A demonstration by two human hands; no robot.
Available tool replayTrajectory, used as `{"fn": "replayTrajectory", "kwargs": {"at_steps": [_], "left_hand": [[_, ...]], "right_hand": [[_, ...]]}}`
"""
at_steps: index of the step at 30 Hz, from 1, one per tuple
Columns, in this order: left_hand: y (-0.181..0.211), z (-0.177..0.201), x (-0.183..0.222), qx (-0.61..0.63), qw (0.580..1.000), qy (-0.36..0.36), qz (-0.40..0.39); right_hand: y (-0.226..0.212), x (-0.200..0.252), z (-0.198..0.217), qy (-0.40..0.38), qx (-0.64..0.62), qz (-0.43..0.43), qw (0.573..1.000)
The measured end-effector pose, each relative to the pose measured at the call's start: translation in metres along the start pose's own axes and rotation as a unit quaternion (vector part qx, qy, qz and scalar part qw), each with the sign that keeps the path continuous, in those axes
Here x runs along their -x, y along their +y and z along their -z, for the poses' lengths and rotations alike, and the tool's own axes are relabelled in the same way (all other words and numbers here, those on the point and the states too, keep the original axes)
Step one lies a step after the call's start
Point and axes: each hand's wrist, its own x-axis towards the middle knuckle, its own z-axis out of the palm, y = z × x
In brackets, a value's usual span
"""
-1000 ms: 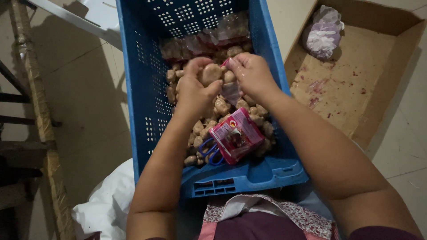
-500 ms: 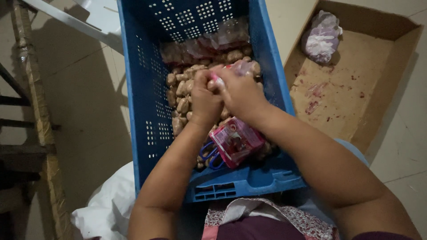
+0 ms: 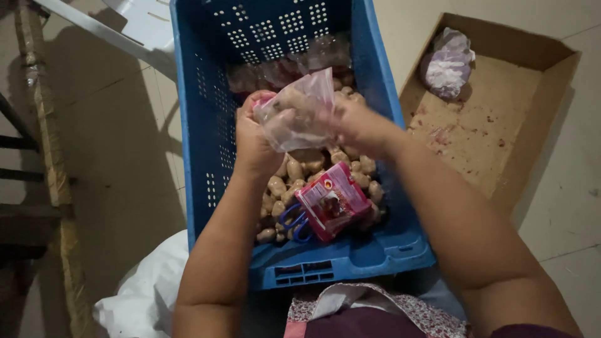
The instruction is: The person places ginger roots into small plastic bags, then uses scissors to cut the top of a bag and continues to place more ginger into the bags.
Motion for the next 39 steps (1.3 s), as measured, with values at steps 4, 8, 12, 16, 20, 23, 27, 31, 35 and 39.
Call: {"fn": "replayTrajectory", "kwargs": {"at_steps": [4, 8, 12, 16, 20, 23, 27, 31, 35, 39], "left_hand": [[0.017, -0.003, 0.008, -0.020, 0.999, 0.019, -0.017], [0.015, 0.000, 0.010, -0.236, 0.970, 0.014, -0.055], [-0.004, 0.011, 0.011, -0.349, 0.932, 0.002, -0.099], [0.045, -0.025, 0.036, -0.274, 0.961, -0.039, -0.013], [0.069, -0.022, 0.038, -0.193, 0.967, -0.126, 0.106], [0.073, -0.015, 0.034, -0.177, 0.962, -0.170, 0.117], [0.079, -0.009, 0.029, -0.192, 0.966, -0.156, 0.072], [0.065, -0.002, 0.017, -0.187, 0.976, -0.091, 0.067], [0.044, 0.001, 0.013, -0.243, 0.970, -0.030, 0.016], [0.036, -0.021, 0.018, -0.299, 0.944, -0.035, -0.135]], "right_hand": [[0.031, -0.038, 0.013, -0.083, 0.035, 0.012, 0.996], [0.039, -0.034, 0.020, -0.114, 0.125, 0.090, 0.982], [0.041, -0.028, 0.022, -0.092, 0.146, -0.001, 0.985], [0.066, -0.043, 0.019, -0.073, 0.078, 0.006, 0.994], [0.063, -0.047, 0.019, -0.053, -0.011, 0.019, 0.998], [0.055, -0.044, 0.011, -0.049, -0.065, 0.024, 0.996], [0.016, -0.020, 0.002, -0.066, -0.025, 0.031, 0.997], [0.020, -0.025, -0.004, -0.030, -0.172, 0.019, 0.984], [0.028, -0.029, -0.004, -0.020, -0.221, 0.023, 0.975], [0.030, -0.031, 0.004, -0.049, -0.315, -0.018, 0.948]]}}
